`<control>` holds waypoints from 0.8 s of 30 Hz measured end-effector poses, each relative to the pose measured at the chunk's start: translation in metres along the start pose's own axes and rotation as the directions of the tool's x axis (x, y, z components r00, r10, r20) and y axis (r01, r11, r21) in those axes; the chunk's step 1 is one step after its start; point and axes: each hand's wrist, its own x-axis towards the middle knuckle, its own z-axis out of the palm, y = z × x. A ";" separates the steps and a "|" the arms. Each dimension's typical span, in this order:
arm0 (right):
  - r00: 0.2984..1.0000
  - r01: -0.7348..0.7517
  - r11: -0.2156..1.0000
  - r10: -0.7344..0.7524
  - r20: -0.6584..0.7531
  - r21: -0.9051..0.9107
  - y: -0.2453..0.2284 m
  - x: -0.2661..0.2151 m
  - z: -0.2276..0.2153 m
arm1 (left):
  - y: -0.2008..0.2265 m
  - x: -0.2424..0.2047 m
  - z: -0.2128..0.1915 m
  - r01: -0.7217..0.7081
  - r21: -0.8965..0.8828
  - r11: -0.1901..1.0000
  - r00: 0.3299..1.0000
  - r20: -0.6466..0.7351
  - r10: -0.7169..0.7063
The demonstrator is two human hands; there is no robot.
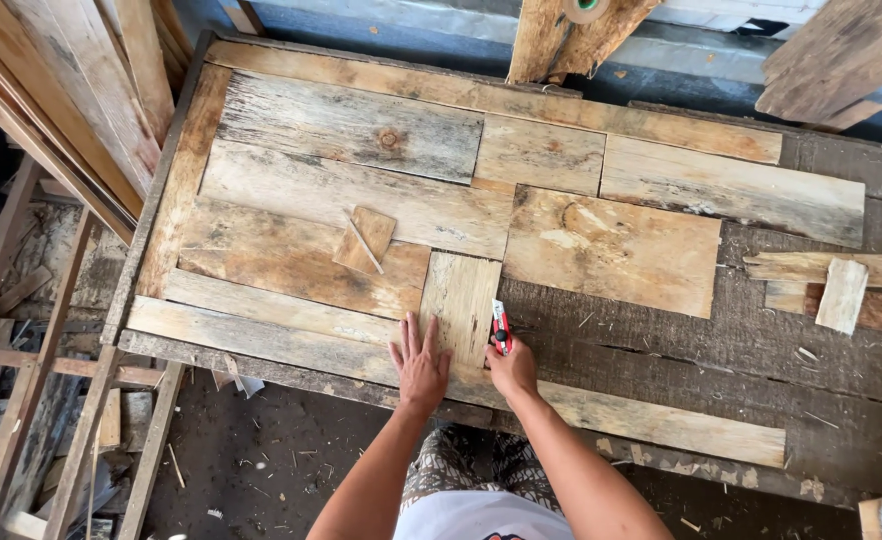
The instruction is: Cutting and fitting small wood planks together using a utility knife.
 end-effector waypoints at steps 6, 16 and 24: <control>0.994 -0.101 0.991 0.103 -0.021 0.082 -0.006 0.007 0.008 | 0.002 0.001 -0.003 0.003 0.006 1.000 1.000 0.013 -0.003; 0.988 -0.139 0.989 0.142 -0.058 0.048 -0.018 -0.008 0.012 | 0.001 0.001 -0.007 0.003 0.008 1.000 0.998 0.060 -0.003; 0.979 -0.146 0.974 0.167 -0.116 0.170 -0.009 -0.005 0.024 | -0.005 -0.001 -0.004 -0.031 -0.049 0.998 0.999 0.043 0.033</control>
